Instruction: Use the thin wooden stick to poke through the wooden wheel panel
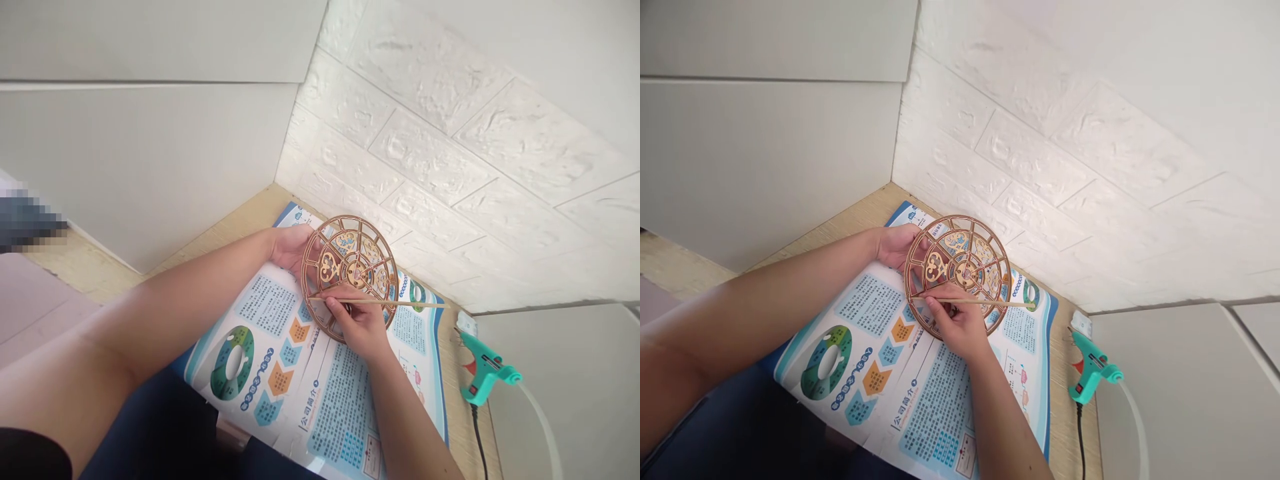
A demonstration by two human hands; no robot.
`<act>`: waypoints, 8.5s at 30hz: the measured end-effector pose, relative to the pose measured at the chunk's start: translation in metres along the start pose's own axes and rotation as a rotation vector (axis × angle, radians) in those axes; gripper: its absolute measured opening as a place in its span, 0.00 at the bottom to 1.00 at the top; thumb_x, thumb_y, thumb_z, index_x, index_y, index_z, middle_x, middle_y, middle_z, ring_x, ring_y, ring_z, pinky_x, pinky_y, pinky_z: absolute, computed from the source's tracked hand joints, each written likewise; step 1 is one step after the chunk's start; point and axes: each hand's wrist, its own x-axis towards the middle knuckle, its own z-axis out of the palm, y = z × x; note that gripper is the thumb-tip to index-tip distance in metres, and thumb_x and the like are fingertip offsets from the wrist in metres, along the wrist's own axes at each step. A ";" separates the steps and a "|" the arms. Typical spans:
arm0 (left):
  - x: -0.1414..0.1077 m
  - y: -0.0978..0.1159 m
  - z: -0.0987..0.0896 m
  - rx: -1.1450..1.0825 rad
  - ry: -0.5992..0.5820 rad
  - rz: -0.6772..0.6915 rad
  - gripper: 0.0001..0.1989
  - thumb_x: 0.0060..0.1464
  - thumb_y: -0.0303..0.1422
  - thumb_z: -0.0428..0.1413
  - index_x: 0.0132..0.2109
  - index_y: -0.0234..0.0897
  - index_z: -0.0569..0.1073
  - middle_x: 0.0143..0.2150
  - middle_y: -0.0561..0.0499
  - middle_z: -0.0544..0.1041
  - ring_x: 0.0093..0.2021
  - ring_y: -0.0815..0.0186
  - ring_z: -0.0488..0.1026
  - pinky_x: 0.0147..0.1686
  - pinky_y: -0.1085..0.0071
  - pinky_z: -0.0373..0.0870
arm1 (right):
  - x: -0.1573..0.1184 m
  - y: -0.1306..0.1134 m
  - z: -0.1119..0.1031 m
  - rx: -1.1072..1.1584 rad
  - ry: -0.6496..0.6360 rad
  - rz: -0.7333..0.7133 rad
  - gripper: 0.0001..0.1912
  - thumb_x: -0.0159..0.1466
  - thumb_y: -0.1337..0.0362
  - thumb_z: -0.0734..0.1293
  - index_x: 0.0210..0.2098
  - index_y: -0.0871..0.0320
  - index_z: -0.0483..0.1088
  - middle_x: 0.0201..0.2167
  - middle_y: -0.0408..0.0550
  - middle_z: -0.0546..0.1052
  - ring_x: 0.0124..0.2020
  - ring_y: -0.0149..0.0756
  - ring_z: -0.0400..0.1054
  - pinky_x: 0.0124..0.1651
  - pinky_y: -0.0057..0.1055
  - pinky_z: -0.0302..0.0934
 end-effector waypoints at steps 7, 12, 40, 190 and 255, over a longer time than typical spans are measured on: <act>-0.004 0.004 0.006 -0.019 0.014 0.010 0.29 0.58 0.49 0.46 0.55 0.36 0.76 0.50 0.38 0.80 0.48 0.45 0.78 0.46 0.45 0.74 | 0.000 0.008 -0.002 0.196 0.337 0.049 0.14 0.68 0.55 0.66 0.46 0.55 0.78 0.37 0.51 0.79 0.33 0.31 0.73 0.30 0.29 0.68; -0.005 0.007 0.010 -0.078 0.091 0.040 0.34 0.59 0.58 0.42 0.58 0.39 0.73 0.53 0.39 0.78 0.49 0.46 0.77 0.48 0.48 0.73 | 0.003 0.006 -0.019 0.048 0.369 0.011 0.14 0.67 0.53 0.67 0.44 0.53 0.80 0.39 0.50 0.80 0.40 0.34 0.74 0.38 0.32 0.71; -0.004 0.013 0.009 -0.174 0.164 0.394 0.23 0.54 0.36 0.49 0.53 0.30 0.73 0.49 0.36 0.78 0.49 0.48 0.77 0.48 0.52 0.73 | -0.003 -0.003 -0.029 0.263 0.036 0.051 0.16 0.71 0.55 0.62 0.50 0.54 0.77 0.50 0.49 0.78 0.51 0.30 0.74 0.55 0.32 0.72; -0.008 0.004 0.009 0.173 0.091 -0.061 0.39 0.64 0.38 0.58 0.73 0.41 0.48 0.54 0.38 0.78 0.47 0.53 0.81 0.49 0.54 0.77 | 0.000 0.006 -0.013 -0.053 0.167 0.056 0.17 0.70 0.56 0.62 0.32 0.62 0.73 0.30 0.48 0.75 0.29 0.25 0.67 0.32 0.22 0.61; -0.008 0.002 0.007 0.236 0.057 -0.068 0.28 0.62 0.33 0.60 0.66 0.38 0.61 0.54 0.39 0.78 0.49 0.55 0.80 0.50 0.58 0.77 | 0.002 0.020 -0.022 -0.021 0.188 0.139 0.22 0.69 0.51 0.63 0.28 0.62 0.70 0.27 0.48 0.74 0.28 0.27 0.67 0.31 0.25 0.60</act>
